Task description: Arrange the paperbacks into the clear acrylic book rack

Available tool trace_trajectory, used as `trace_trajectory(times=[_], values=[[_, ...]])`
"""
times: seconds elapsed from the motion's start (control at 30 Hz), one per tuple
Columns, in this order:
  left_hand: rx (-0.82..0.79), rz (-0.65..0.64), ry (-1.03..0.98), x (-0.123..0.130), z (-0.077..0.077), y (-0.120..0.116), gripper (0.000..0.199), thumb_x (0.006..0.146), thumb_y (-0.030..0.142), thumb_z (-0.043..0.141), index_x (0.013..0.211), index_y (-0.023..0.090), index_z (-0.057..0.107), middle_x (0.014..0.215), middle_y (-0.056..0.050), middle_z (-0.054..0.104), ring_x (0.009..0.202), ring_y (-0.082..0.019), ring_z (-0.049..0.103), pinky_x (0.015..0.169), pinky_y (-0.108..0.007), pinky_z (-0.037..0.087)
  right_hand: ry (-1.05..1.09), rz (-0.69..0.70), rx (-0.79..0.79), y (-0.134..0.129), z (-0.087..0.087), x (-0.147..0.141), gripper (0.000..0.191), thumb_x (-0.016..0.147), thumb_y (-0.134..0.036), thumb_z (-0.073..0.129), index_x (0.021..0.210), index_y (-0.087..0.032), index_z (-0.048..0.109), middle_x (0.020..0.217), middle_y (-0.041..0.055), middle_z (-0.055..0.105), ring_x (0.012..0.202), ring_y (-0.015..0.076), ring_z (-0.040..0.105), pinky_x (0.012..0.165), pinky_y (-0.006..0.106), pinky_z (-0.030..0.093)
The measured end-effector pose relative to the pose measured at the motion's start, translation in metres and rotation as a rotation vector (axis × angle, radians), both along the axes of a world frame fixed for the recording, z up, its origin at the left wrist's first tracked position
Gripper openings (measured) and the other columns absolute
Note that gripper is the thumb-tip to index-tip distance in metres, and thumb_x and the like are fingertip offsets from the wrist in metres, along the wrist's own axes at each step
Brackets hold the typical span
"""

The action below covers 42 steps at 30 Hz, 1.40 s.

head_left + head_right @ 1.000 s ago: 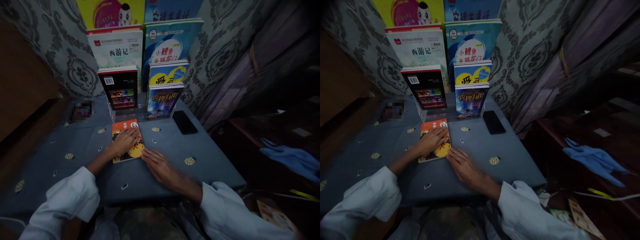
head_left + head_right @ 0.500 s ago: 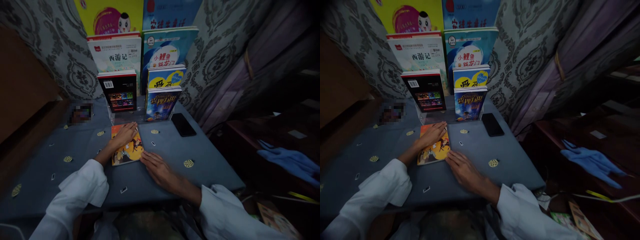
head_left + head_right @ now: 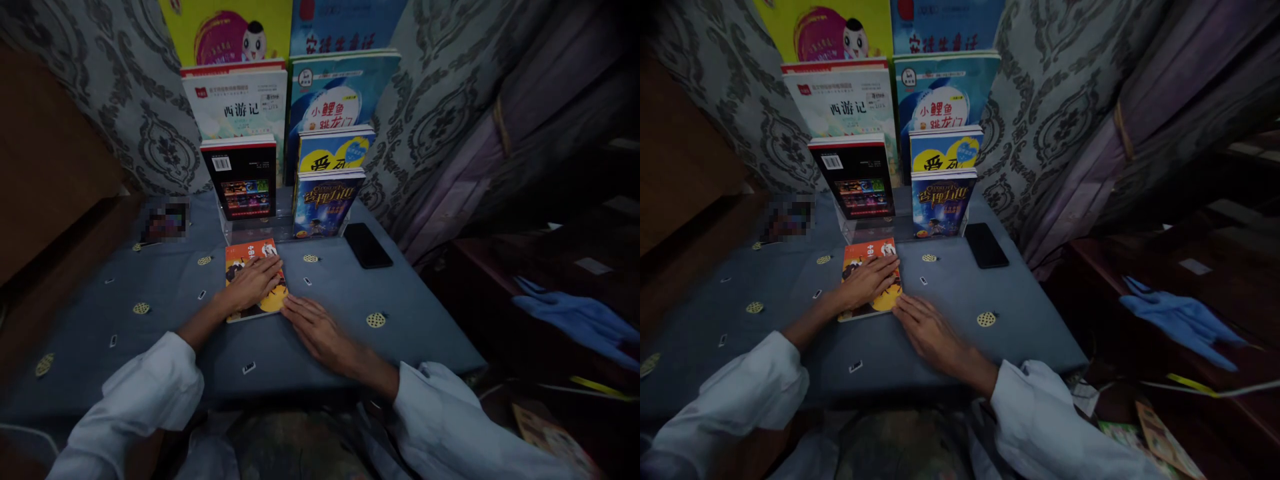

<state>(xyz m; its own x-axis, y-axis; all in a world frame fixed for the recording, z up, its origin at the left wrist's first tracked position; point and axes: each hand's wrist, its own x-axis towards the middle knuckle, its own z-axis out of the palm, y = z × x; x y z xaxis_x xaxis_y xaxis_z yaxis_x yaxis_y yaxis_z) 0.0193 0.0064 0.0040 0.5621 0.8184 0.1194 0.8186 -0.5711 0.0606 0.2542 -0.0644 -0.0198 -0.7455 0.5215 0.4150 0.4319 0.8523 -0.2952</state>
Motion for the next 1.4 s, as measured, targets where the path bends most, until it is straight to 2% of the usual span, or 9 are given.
trace_trajectory(times=[0.13,0.23,0.37,0.53,0.7,0.83,0.93,1.2,1.4], values=[[0.004,-0.067,-0.027,0.000,0.000,-0.013,0.049,0.105,0.040,0.031,0.145,0.018,0.048,0.156,-0.010,0.044,0.147,-0.019,0.037,0.122,-0.041,0.027,0.020,-0.004,-0.006,-0.001,0.001,0.000,0.050,0.093,-0.008,0.047,0.142,-0.016,0.053,0.142,0.0159,0.059,0.138,0.0245,0.050,0.114,0.047,0.046],[-0.024,-0.041,-0.036,-0.005,0.001,-0.012,0.049,0.104,0.040,0.032,0.147,0.020,0.046,0.156,-0.007,0.043,0.147,-0.019,0.037,0.122,-0.041,0.027,0.034,-0.007,-0.017,-0.001,0.001,-0.001,0.047,0.095,-0.009,0.046,0.141,-0.016,0.055,0.141,0.0160,0.060,0.137,0.0244,0.051,0.113,0.046,0.046],[-0.026,0.171,-0.038,-0.023,0.002,-0.006,0.051,0.103,0.039,0.034,0.147,0.017,0.045,0.156,-0.011,0.044,0.145,-0.023,0.039,0.120,-0.045,0.030,0.077,-0.012,-0.050,-0.001,0.005,-0.001,0.042,0.097,-0.013,0.046,0.137,-0.016,0.058,0.139,0.0157,0.062,0.134,0.0241,0.055,0.112,0.047,0.047],[0.083,0.473,-0.086,-0.049,-0.004,-0.005,0.047,0.101,0.035,0.035,0.139,0.014,0.051,0.151,-0.015,0.050,0.139,-0.029,0.047,0.116,-0.050,0.036,0.148,-0.008,-0.116,0.014,0.017,-0.008,0.035,0.099,-0.018,0.047,0.130,-0.020,0.064,0.125,0.0114,0.071,0.123,0.0229,0.064,0.113,0.049,0.045],[0.126,0.504,-0.171,-0.057,-0.015,-0.004,0.048,0.100,0.034,0.034,0.139,0.012,0.050,0.150,-0.017,0.050,0.140,-0.029,0.046,0.115,-0.049,0.037,0.153,0.033,-0.160,0.060,0.026,-0.062,0.040,0.100,-0.018,0.042,0.136,-0.020,0.059,0.136,0.0109,0.065,0.131,0.0214,0.057,0.114,0.045,0.045],[0.123,0.485,-0.210,-0.058,-0.019,-0.002,0.048,0.097,0.030,0.036,0.141,0.013,0.048,0.149,-0.017,0.051,0.139,-0.029,0.047,0.115,-0.049,0.039,0.017,0.051,-0.199,0.104,0.023,-0.119,0.052,0.096,-0.013,0.037,0.148,-0.011,0.045,0.153,0.0161,0.047,0.145,0.0229,0.041,0.120,0.045,0.036],[0.119,0.482,-0.203,-0.059,-0.019,-0.002,0.050,0.096,0.029,0.037,0.141,0.011,0.048,0.149,-0.018,0.051,0.139,-0.029,0.047,0.115,-0.048,0.039,-0.065,0.023,-0.232,0.126,0.018,-0.139,0.053,0.096,-0.014,0.038,0.149,-0.006,0.042,0.154,0.0195,0.044,0.147,0.0248,0.038,0.121,0.045,0.034],[0.125,0.479,-0.171,-0.057,-0.014,-0.003,0.047,0.099,0.033,0.036,0.137,0.011,0.053,0.148,-0.017,0.053,0.139,-0.028,0.047,0.114,-0.046,0.041,-0.069,-0.062,-0.173,0.150,-0.005,-0.113,0.048,0.099,-0.019,0.038,0.144,-0.005,0.047,0.154,0.0221,0.043,0.148,0.0263,0.034,0.122,0.049,0.030],[0.107,0.480,-0.169,-0.057,-0.017,-0.003,0.047,0.100,0.033,0.035,0.138,0.011,0.050,0.150,-0.017,0.050,0.143,-0.027,0.043,0.117,-0.045,0.037,0.007,-0.155,-0.180,0.152,-0.004,-0.086,0.045,0.099,-0.023,0.041,0.141,-0.013,0.054,0.150,0.0170,0.051,0.145,0.0250,0.041,0.122,0.053,0.027]])
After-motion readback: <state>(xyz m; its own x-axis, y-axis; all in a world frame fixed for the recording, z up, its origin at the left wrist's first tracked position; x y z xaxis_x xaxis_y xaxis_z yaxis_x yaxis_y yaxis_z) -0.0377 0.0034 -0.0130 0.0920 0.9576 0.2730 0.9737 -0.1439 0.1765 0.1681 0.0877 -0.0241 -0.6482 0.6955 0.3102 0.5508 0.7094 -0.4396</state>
